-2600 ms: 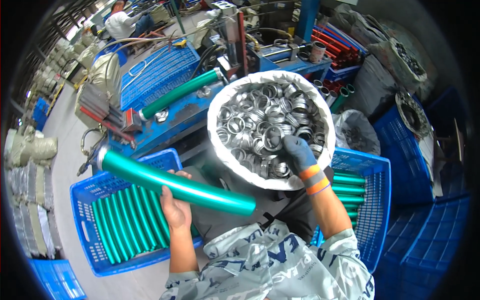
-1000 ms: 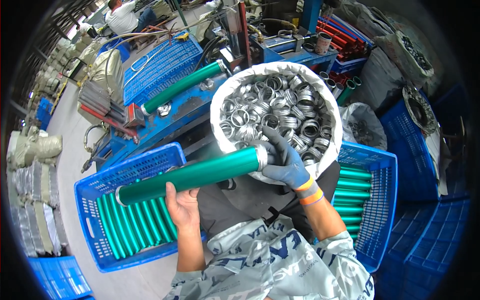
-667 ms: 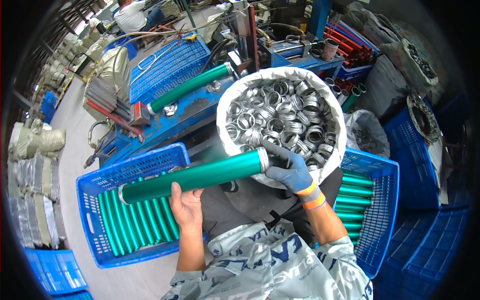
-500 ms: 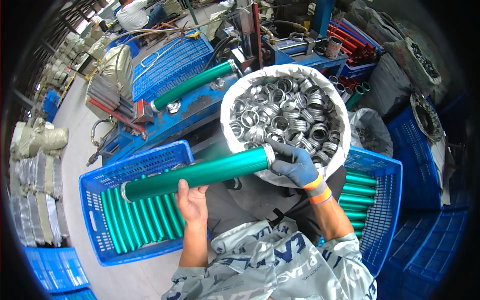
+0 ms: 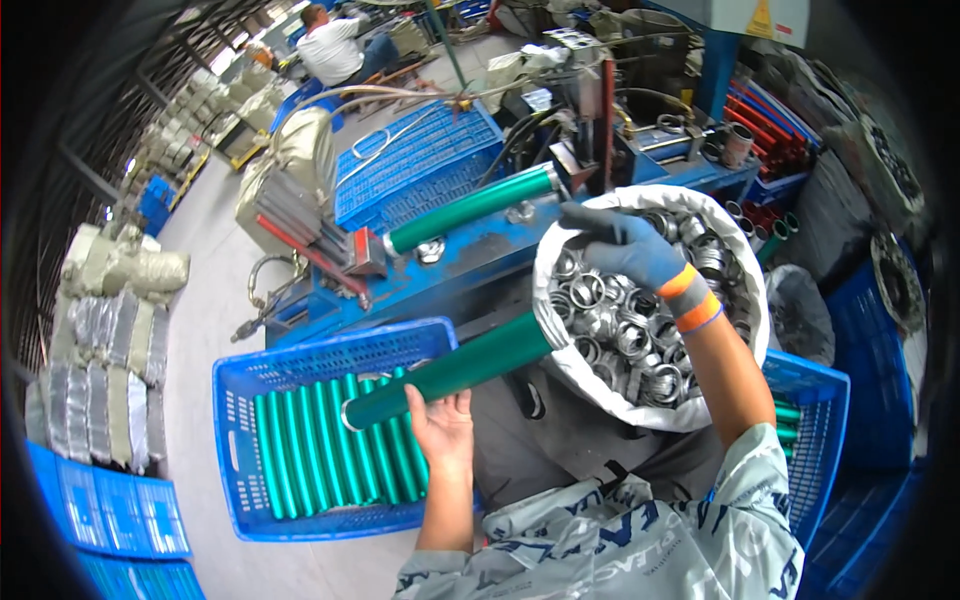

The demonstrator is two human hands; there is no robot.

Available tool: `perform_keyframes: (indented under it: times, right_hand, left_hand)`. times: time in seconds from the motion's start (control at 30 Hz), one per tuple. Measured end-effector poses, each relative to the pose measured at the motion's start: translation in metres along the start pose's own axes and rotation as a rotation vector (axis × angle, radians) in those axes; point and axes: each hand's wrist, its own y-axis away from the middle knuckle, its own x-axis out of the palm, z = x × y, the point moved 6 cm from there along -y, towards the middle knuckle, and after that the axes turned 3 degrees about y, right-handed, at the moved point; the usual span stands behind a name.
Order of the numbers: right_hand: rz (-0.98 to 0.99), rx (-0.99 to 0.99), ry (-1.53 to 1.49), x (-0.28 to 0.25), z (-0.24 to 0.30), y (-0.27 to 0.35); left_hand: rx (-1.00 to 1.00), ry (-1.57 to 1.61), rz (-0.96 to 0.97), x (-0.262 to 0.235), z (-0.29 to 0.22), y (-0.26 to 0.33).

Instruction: The person assembles metal rings onto green tubes by hand, then presses them using a pneumatic press machine.

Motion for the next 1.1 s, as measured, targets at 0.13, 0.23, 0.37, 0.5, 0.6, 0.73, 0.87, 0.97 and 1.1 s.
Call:
perform_keyframes:
  times: [0.13, 0.23, 0.37, 0.5, 0.6, 0.73, 0.87, 0.97, 1.1]
  right_hand:
    - [0.264, -0.009, 0.132, 0.085, 0.009, -0.003]
    - [0.205, 0.073, 0.048, 0.103, -0.030, -0.008]
    - [0.146, 0.014, 0.058, 0.115, -0.043, -0.006]
    - [0.092, 0.049, 0.096, 0.106, -0.049, 0.003]
    - [0.072, 0.114, 0.089, 0.097, -0.056, 0.008]
    - [0.043, 0.164, -0.023, 0.088, -0.069, 0.012]
    - [0.146, 0.071, -0.042, 0.091, -0.050, 0.006]
    - [0.064, -0.003, -0.024, 0.057, -0.051, -0.052]
    - [-0.159, -0.264, 0.882, 0.029, -0.059, -0.170]
  left_hand:
    - [0.076, -0.038, -0.023, 0.011, -0.031, -0.016]
    - [0.090, -0.019, -0.001, -0.004, -0.044, -0.029]
    - [0.099, -0.008, 0.058, -0.016, -0.050, -0.032]
    - [0.119, -0.051, 0.135, -0.007, -0.046, -0.032]
    - [0.140, -0.082, 0.120, -0.005, -0.040, -0.034]
    - [0.153, -0.111, 0.113, 0.002, -0.028, -0.035]
    - [0.099, -0.063, 0.063, -0.013, -0.036, -0.041]
    - [0.066, 0.024, -0.016, -0.021, -0.034, -0.041]
    - [0.074, 0.041, 0.023, -0.023, -0.048, -0.042]
